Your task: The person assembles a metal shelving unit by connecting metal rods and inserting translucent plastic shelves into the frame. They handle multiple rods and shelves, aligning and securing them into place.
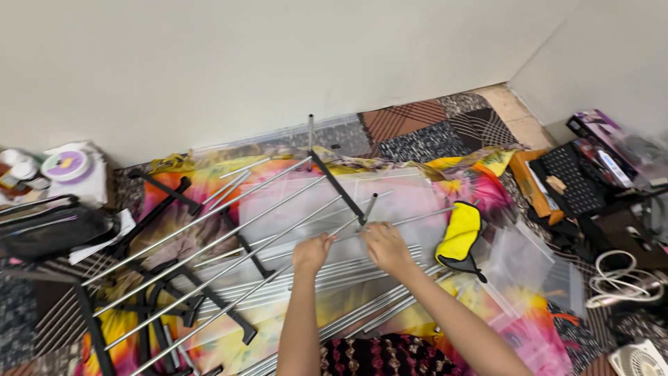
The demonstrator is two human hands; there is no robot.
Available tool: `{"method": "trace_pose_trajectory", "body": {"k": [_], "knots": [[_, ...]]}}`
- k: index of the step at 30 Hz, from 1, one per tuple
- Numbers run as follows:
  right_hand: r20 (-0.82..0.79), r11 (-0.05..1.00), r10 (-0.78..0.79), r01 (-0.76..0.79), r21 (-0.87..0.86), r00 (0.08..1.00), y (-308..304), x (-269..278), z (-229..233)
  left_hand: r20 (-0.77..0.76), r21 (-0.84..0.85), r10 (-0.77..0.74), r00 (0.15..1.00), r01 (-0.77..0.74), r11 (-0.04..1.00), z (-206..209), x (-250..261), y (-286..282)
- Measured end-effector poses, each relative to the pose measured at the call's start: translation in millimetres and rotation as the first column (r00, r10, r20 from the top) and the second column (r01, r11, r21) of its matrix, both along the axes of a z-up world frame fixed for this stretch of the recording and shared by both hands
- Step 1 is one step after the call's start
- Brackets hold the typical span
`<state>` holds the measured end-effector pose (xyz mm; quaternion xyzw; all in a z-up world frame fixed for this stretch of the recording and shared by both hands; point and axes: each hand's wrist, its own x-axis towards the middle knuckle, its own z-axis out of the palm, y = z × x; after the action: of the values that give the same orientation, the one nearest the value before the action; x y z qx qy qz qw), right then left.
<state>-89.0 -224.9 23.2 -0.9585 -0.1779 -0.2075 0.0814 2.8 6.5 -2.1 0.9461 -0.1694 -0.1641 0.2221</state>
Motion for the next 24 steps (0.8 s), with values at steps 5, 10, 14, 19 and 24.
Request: {"method": "trace_pose_trajectory", "body": {"k": [5, 10, 14, 19, 24], "knots": [[-0.203, 0.877, -0.431, 0.461, 0.134, 0.879, -68.5, -57.0, -13.1, 0.016, 0.082, 0.007, 1.000, -0.008, 0.997, -0.3, -3.1, 2.7], [-0.180, 0.726, -0.653, 0.675, 0.127, 0.736, -119.8, -108.6, -47.9, 0.183, 0.073, 0.045, 0.982, -0.059, 0.996, 1.5, -13.3, -1.8], [-0.221, 0.539, -0.791, 0.821, 0.189, 0.570, -156.2, -147.4, -65.3, 0.519, -0.014, 0.084, 0.851, -0.090, 0.996, 5.8, -32.7, -6.2], [-0.289, 0.144, -0.933, 0.957, 0.252, 0.216, -200.9, -203.0, -65.6, 0.694, -0.213, 0.087, 0.715, 0.088, 0.973, -2.9, -72.1, -54.3], [-0.536, -0.399, -0.825, 0.855, 0.330, -0.178, -228.9, -232.3, -54.6, 0.671, -0.264, -0.104, 0.734, 0.368, 0.892, -2.2, -109.4, -133.5]]}}
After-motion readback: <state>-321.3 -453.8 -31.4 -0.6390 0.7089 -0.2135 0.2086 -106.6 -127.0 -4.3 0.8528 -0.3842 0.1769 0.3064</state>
